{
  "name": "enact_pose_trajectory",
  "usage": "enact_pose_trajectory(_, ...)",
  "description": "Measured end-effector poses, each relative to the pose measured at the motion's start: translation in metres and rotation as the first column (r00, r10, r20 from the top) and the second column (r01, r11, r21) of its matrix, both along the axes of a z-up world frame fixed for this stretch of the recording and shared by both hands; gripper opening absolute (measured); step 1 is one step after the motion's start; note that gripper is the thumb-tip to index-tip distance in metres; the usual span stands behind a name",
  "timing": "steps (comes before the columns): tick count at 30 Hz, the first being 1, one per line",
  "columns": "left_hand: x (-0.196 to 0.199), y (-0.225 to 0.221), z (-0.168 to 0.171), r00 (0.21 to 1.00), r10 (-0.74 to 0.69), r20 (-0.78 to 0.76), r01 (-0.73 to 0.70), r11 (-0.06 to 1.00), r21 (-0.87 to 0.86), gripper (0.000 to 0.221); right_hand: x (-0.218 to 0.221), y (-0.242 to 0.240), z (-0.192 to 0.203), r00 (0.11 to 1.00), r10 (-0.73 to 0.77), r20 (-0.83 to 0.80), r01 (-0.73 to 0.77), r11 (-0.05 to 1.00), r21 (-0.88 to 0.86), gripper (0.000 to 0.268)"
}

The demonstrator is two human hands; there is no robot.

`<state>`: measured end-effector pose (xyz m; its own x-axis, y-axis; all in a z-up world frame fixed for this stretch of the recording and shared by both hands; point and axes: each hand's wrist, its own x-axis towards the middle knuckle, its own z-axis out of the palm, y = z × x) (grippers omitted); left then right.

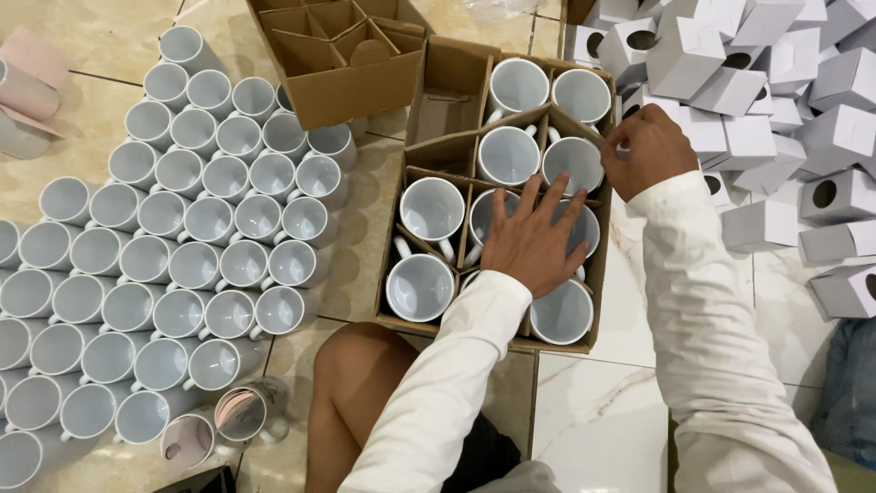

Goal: The person places a paper wrap around a mug and then puts the mug into a cardboard divider within a larger box.

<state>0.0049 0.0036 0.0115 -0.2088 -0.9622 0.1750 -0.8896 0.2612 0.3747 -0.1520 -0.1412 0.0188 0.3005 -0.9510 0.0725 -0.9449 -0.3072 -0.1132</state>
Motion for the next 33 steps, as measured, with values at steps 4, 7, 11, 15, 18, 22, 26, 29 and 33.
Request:
enact_pose_trajectory(4, -0.001, -0.001, -0.001, 1.000, -0.007, 0.022, 0.006, 1.000, 0.016, 0.058, -0.010, -0.012, -0.024, 0.997, 0.055, 0.052, -0.051, 0.996, -0.073, 0.010)
enact_pose_trajectory(7, 0.000, -0.001, 0.004, 1.000, -0.007, 0.030, 0.006, 1.000, 0.029, 0.057, -0.011, -0.006, -0.028, 0.997, 0.060, 0.057, -0.056, 0.996, -0.065, 0.017)
enact_pose_trajectory(11, 0.000, 0.002, 0.015, 0.999, 0.033, 0.025, -0.035, 0.998, 0.060, 0.062, 0.000, 0.015, -0.024, 0.920, 0.283, 0.270, -0.236, 0.952, -0.195, 0.038)
enact_pose_trajectory(15, -0.002, -0.003, 0.010, 0.995, 0.073, 0.065, -0.079, 0.992, 0.098, 0.074, -0.004, 0.016, -0.051, 0.854, 0.487, 0.183, -0.403, 0.842, -0.359, 0.040)
enact_pose_trajectory(18, -0.002, -0.004, 0.013, 0.995, 0.079, 0.054, -0.084, 0.990, 0.112, 0.076, -0.005, 0.015, -0.055, 0.864, 0.458, 0.209, -0.378, 0.864, -0.332, 0.041)
enact_pose_trajectory(22, -0.002, -0.004, 0.010, 0.997, 0.076, 0.035, -0.079, 0.991, 0.104, 0.078, 0.002, 0.022, -0.047, 0.879, 0.448, 0.164, -0.361, 0.850, -0.384, 0.044)
enact_pose_trajectory(26, -0.002, -0.004, 0.007, 0.996, 0.081, 0.026, -0.083, 0.991, 0.100, 0.079, 0.009, 0.025, -0.048, 0.908, 0.342, 0.241, -0.304, 0.935, -0.184, 0.050)
enact_pose_trajectory(29, -0.003, -0.005, 0.006, 0.996, 0.085, 0.023, -0.087, 0.990, 0.113, 0.080, 0.006, 0.017, -0.064, 0.937, 0.288, 0.197, -0.283, 0.958, -0.054, 0.054)
enact_pose_trajectory(33, -0.003, -0.005, 0.008, 0.996, 0.086, 0.014, -0.087, 0.990, 0.107, 0.079, 0.005, 0.013, -0.074, 0.944, 0.295, 0.148, -0.285, 0.955, -0.084, 0.052)
